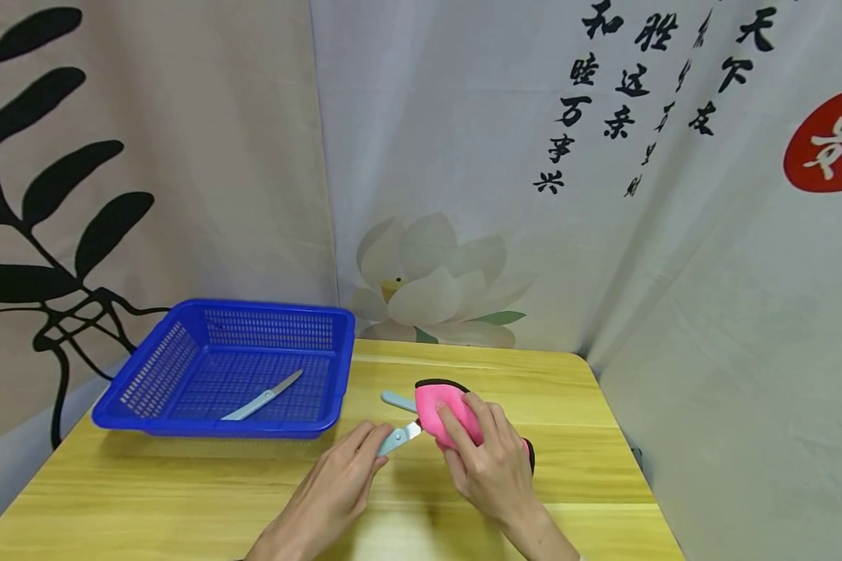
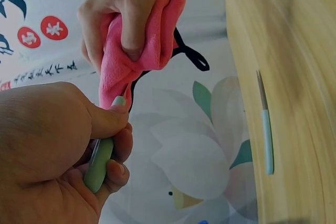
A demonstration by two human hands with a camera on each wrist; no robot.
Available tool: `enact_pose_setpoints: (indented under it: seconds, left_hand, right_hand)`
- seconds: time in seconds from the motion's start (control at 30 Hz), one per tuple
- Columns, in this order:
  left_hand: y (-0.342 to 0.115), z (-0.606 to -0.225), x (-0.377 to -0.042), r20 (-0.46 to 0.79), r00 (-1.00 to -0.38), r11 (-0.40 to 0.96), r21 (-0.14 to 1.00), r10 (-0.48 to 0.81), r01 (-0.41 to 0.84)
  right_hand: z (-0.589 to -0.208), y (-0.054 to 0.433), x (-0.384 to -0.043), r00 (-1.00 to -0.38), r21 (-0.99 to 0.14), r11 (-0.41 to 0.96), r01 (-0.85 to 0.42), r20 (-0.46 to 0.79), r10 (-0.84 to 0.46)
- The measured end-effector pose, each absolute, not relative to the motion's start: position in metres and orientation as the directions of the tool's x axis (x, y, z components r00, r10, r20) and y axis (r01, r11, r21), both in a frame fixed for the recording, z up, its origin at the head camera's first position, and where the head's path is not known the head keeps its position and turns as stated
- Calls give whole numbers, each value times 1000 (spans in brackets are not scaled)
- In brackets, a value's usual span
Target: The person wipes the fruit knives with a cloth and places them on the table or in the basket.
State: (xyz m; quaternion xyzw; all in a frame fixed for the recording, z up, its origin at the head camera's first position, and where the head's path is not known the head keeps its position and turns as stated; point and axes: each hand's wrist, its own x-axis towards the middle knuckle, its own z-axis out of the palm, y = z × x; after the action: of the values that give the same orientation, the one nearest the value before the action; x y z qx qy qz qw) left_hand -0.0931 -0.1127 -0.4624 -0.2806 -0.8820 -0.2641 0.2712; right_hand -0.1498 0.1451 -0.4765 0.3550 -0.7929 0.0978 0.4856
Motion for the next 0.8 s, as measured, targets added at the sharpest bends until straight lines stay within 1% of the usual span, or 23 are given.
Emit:
enact_pose_setpoints:
  seconds: [0.37,0.5,0.67,0.7,0.8]
  left_hand:
    - [-113,-465,-93,628,-695,711,305,350,633]
    - [-113,-465,-94,619,-700,707,311,356,635]
    - [-115,-464,-94,574,-741,700,366,349,613]
    - [-115,-464,-94,563,-751,701,377,345,605]
    - [-115,-464,-95,543,-770,704,400,334,587]
  right_hand:
    - [-477,160,-158,-340,161,758,-633,822,-458]
    - [-475,169,-162,-383,141,780,-610,809,-446]
    - [-469,177,-160,-435,78,805,-588,809,-396]
    - [-467,176,-158,-437,70,803,-592,810,-392]
    - [-465,170,-151,-417,69,784,-616,817,-399]
